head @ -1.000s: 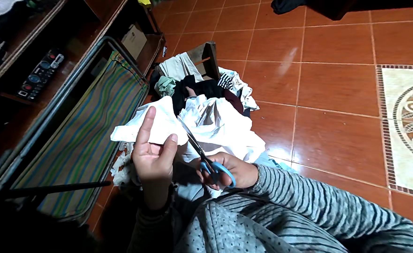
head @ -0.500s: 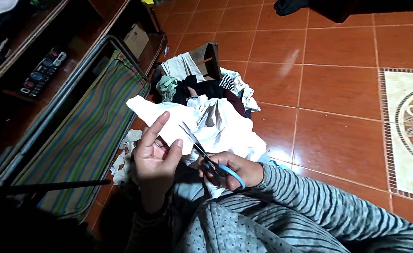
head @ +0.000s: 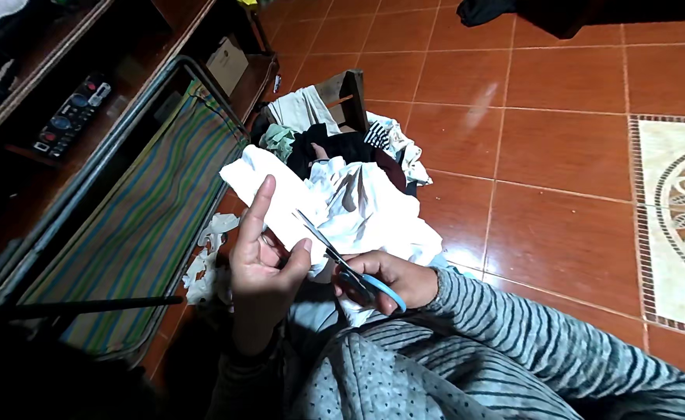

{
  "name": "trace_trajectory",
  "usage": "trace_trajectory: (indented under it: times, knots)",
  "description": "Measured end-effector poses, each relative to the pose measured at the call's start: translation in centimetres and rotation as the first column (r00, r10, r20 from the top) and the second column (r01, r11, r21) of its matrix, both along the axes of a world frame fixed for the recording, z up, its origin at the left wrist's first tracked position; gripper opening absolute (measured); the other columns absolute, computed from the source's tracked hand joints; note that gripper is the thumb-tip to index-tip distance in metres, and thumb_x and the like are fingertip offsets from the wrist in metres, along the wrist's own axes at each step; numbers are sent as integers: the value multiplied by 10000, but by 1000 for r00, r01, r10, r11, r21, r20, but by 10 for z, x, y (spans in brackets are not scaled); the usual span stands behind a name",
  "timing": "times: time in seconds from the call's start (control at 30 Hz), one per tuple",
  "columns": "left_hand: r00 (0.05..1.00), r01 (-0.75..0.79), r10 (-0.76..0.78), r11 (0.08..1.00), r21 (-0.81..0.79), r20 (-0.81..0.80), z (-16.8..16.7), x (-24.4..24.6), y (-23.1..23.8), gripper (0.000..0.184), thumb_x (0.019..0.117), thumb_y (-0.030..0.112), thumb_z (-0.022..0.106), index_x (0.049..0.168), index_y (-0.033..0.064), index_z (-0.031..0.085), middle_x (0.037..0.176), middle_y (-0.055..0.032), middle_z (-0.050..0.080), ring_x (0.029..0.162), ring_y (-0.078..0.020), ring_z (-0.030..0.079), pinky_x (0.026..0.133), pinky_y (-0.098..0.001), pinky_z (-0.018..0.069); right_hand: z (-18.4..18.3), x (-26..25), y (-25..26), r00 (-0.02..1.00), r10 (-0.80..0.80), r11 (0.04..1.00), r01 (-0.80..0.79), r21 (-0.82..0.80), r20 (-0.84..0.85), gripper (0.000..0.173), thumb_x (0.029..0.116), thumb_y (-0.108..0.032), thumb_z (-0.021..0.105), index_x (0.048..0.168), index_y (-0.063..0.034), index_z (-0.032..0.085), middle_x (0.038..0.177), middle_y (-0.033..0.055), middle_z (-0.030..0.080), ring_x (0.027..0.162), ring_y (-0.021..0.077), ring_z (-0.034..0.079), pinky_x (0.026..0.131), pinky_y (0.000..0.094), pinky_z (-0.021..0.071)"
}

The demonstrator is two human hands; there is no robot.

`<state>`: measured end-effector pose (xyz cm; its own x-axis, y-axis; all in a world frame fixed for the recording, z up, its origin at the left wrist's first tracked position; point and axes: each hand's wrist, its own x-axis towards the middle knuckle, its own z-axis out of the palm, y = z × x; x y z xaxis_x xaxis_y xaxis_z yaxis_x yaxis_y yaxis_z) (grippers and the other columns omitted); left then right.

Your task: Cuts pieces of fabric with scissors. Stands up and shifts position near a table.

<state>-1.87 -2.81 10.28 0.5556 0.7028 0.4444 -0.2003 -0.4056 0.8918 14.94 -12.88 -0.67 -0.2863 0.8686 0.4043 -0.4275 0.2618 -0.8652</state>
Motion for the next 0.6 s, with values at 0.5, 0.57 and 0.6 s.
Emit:
trace_trajectory:
  times: [0.5,0.57,0.6]
  knots:
    - [995,73,-73,997,0,-72,-2,-3,-1,928,780,-74,697,1597,141,313,1502,-35,521,1198,-155,650,945,-338,606,3,2,2,998,66,998,-66,6,-25,595,913,-605,663,1112,-45,640,1009,-60,621,785,-59,554,639,124,461]
    - [993,88,-88,996,-10,-74,-2,-3,-2,934,780,-80,695,1600,152,312,1501,-39,524,1205,-164,649,952,-346,606,3,1,3,998,64,998,-64,5,-30,571,917,-581,672,1107,-43,645,1022,-60,626,792,-63,554,645,123,460]
    - [993,88,-89,996,-11,-77,-3,-4,-2,933,780,-83,693,1600,148,310,1495,-45,530,1198,-167,653,946,-346,608,2,1,3,998,55,999,-55,1,-27,548,921,-563,678,1098,-45,652,1024,-62,626,791,-68,551,644,120,458]
